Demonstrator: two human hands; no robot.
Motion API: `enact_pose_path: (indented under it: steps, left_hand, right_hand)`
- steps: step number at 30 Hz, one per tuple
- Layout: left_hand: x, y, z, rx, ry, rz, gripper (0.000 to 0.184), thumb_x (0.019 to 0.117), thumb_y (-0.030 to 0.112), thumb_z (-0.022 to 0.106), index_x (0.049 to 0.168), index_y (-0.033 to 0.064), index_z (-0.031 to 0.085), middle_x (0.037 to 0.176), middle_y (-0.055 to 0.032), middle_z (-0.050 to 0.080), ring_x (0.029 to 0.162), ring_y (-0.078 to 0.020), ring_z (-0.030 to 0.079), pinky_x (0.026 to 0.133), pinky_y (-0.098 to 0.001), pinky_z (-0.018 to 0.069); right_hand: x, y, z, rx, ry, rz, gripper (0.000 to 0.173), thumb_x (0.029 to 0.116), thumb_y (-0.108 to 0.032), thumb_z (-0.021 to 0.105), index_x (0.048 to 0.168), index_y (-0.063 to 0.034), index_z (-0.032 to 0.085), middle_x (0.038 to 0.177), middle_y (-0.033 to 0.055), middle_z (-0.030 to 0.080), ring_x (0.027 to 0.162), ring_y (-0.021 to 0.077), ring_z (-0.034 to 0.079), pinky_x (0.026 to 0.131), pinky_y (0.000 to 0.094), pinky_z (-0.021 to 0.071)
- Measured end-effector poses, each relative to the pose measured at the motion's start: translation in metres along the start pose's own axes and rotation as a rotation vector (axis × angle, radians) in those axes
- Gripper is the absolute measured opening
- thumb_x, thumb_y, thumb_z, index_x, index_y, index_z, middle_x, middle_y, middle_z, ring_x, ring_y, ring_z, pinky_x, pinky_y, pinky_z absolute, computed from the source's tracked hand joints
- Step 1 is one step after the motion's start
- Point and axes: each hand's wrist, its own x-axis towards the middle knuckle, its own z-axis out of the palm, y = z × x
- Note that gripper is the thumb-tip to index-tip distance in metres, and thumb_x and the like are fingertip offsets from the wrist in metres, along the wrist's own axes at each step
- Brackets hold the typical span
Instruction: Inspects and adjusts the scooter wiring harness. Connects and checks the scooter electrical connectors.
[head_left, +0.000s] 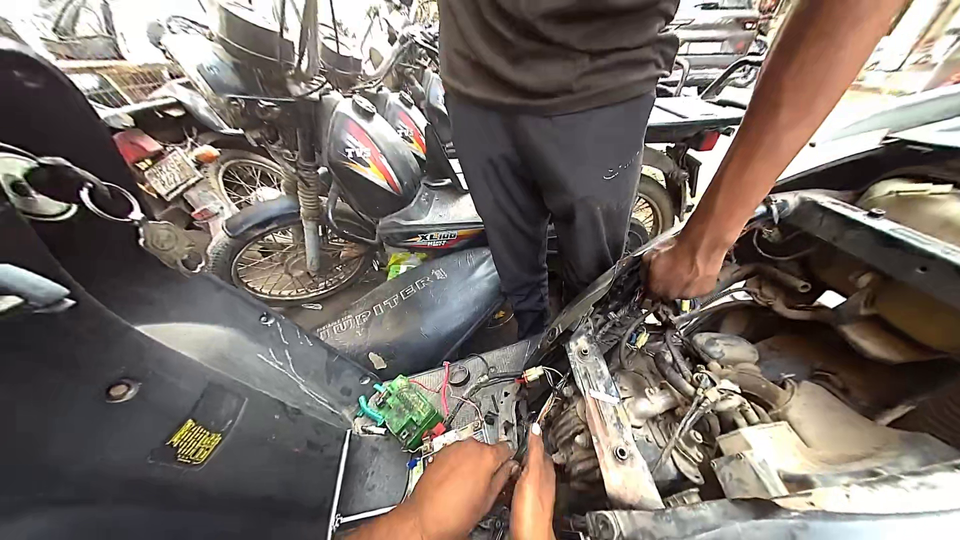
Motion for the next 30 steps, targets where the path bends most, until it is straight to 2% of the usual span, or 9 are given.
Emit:
enact_pose_path:
  steps: [1,2,4,6,8,14,18,22,30]
  left_hand:
    - [-0.001,0.007,-0.003,0.082,-0.016,0.000,0.041,0.1101,0.041,0.035,0.112,0.0102,0.063,0.091,-0.0162,0.070,0.090,-0.0387,0.071,0.077,-0.0604,0.0557]
    - [-0.001,0.012,-0.006,0.153,-0.032,0.004,0.039,0.1103,0.038,0.036,0.117,0.0109,0.063,0.096,-0.0164,0.071,0.093,-0.0390,0.071,0.078,-0.0601,0.0562]
    - [0.003,0.021,-0.019,0.262,-0.101,0.016,0.035,0.1099,0.031,0.038,0.126,0.0125,0.063,0.105,-0.0158,0.072,0.098,-0.0393,0.071,0.080,-0.0603,0.0565]
    - [0.005,0.031,-0.036,0.334,-0.155,0.022,0.031,0.1081,0.030,0.043,0.122,0.0124,0.065,0.108,-0.0156,0.072,0.099,-0.0401,0.071,0.079,-0.0619,0.0556]
    - [0.009,0.042,-0.050,0.346,-0.081,0.060,0.028,0.1051,0.032,0.051,0.113,0.0106,0.067,0.112,-0.0147,0.070,0.100,-0.0386,0.069,0.079,-0.0608,0.0558]
    - [0.049,0.079,-0.062,-0.020,0.367,0.252,0.037,0.1083,0.043,0.043,0.126,0.0233,0.069,0.116,0.0000,0.068,0.108,-0.0164,0.066,0.092,-0.0396,0.0567]
    - [0.080,0.093,-0.053,0.001,0.331,0.252,0.040,0.1070,0.048,0.046,0.131,0.0255,0.069,0.124,-0.0011,0.065,0.120,-0.0194,0.061,0.101,-0.0395,0.0525]
    - [0.088,0.102,-0.063,-0.009,0.236,0.227,0.029,0.1039,0.041,0.054,0.113,0.0230,0.075,0.115,-0.0005,0.067,0.116,-0.0181,0.061,0.099,-0.0392,0.0518]
    - [0.096,0.111,-0.078,-0.004,0.091,0.212,0.024,0.1000,0.033,0.058,0.107,0.0151,0.072,0.112,-0.0051,0.065,0.112,-0.0229,0.062,0.099,-0.0446,0.0514]
  right_hand:
    - [0.008,-0.003,0.005,0.023,0.004,0.024,0.059,0.1074,-0.053,0.046,0.125,0.0009,0.062,0.110,0.0180,0.066,0.100,0.0260,0.064,0.089,0.0477,0.0527]
    - [0.016,-0.003,0.010,0.040,0.034,0.028,0.055,0.1073,-0.051,0.048,0.118,0.0011,0.064,0.105,0.0173,0.067,0.097,0.0259,0.064,0.087,0.0475,0.0532]
    - [0.026,0.000,0.015,0.068,0.072,0.008,0.047,0.1096,-0.043,0.048,0.103,0.0002,0.066,0.087,0.0132,0.065,0.080,0.0229,0.064,0.074,0.0428,0.0542]
    - [0.029,-0.001,0.016,0.102,0.083,-0.014,0.043,0.1123,-0.034,0.044,0.092,-0.0016,0.065,0.073,0.0080,0.060,0.065,0.0176,0.059,0.062,0.0349,0.0515]
    - [0.029,-0.001,0.011,0.130,0.066,-0.019,0.041,0.1129,-0.030,0.042,0.093,-0.0017,0.064,0.071,0.0074,0.058,0.064,0.0170,0.058,0.061,0.0345,0.0509]
    - [0.023,0.003,-0.004,0.198,-0.055,-0.077,0.025,0.1080,-0.015,0.045,0.101,-0.0011,0.065,0.077,0.0090,0.062,0.065,0.0153,0.060,0.057,0.0329,0.0514]
    - [0.025,0.006,-0.012,0.082,-0.083,-0.081,0.023,0.1063,-0.015,0.048,0.112,-0.0005,0.065,0.094,0.0116,0.069,0.086,0.0191,0.067,0.077,0.0396,0.0585]
    - [0.030,0.018,-0.009,0.105,-0.066,-0.074,0.023,0.1068,-0.016,0.045,0.103,-0.0013,0.063,0.072,0.0067,0.058,0.057,0.0137,0.053,0.052,0.0327,0.0464]
    - [0.029,0.016,-0.008,0.207,-0.127,0.022,0.031,0.1111,-0.020,0.034,0.088,-0.0082,0.052,0.057,-0.0026,0.039,0.044,0.0085,0.036,0.043,0.0257,0.0340]
